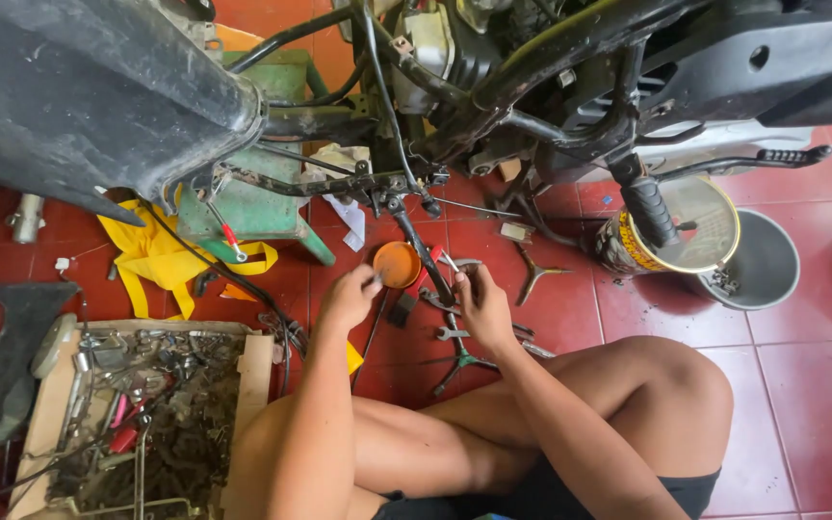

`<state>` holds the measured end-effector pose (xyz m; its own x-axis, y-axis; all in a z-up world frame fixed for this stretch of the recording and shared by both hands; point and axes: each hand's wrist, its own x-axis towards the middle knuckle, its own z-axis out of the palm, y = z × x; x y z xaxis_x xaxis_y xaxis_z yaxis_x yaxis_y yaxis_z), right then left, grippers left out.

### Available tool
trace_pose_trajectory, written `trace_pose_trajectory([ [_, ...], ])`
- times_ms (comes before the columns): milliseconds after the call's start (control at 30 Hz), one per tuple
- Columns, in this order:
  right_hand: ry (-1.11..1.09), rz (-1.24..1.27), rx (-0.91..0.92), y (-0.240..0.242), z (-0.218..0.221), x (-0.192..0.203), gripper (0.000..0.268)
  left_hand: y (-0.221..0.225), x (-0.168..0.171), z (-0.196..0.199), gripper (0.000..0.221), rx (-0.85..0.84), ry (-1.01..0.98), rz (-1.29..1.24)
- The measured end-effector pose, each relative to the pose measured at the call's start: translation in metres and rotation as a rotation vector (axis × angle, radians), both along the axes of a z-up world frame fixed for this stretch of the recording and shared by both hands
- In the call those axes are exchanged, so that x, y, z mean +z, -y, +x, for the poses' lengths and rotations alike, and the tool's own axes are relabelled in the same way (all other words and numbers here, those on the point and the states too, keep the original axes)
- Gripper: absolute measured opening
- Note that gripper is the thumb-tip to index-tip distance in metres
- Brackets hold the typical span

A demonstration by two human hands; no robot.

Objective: Performing a final check and adjustment of engine components and wiring on a motorcycle frame using hand tools.

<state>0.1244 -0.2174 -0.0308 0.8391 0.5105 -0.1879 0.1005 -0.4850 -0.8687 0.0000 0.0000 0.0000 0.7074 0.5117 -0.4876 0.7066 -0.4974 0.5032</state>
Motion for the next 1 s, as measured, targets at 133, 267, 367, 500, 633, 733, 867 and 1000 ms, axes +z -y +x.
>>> trace_pose_trajectory([
  [133, 0.022, 0.019, -0.001, -0.004, -0.003, 0.017, 0.022, 0.023, 0.056, 0.014, 0.039, 0.079, 0.333, -0.274],
  [267, 0.027, 0.015, -0.016, -0.003, -0.001, 0.011, 0.021, 0.023, 0.037, 0.025, 0.032, 0.188, 0.632, -0.401],
  [367, 0.024, 0.012, -0.011, -0.007, -0.001, 0.006, 0.022, 0.023, 0.033, 0.027, 0.031, 0.245, 0.770, -0.464],
  [500, 0.015, 0.000, 0.009, -0.011, -0.002, -0.002, 0.023, 0.023, 0.028, 0.030, 0.029, 0.206, 0.818, -0.476],
  [633, 0.016, 0.003, 0.015, -0.013, -0.002, -0.001, 0.024, 0.021, 0.010, 0.037, 0.028, 0.199, 0.801, -0.400],
  [733, 0.007, 0.005, 0.009, -0.013, 0.001, -0.008, 0.024, 0.021, 0.006, 0.039, 0.025, 0.289, 0.750, -0.389],
  [867, 0.000, 0.014, 0.006, -0.014, 0.002, -0.010, 0.023, 0.021, -0.001, 0.042, 0.024, 0.363, 0.756, -0.384],
  [1000, -0.006, 0.016, 0.007, -0.016, 0.003, -0.009, 0.024, 0.019, -0.006, 0.043, 0.023, 0.386, 0.793, -0.414],
])
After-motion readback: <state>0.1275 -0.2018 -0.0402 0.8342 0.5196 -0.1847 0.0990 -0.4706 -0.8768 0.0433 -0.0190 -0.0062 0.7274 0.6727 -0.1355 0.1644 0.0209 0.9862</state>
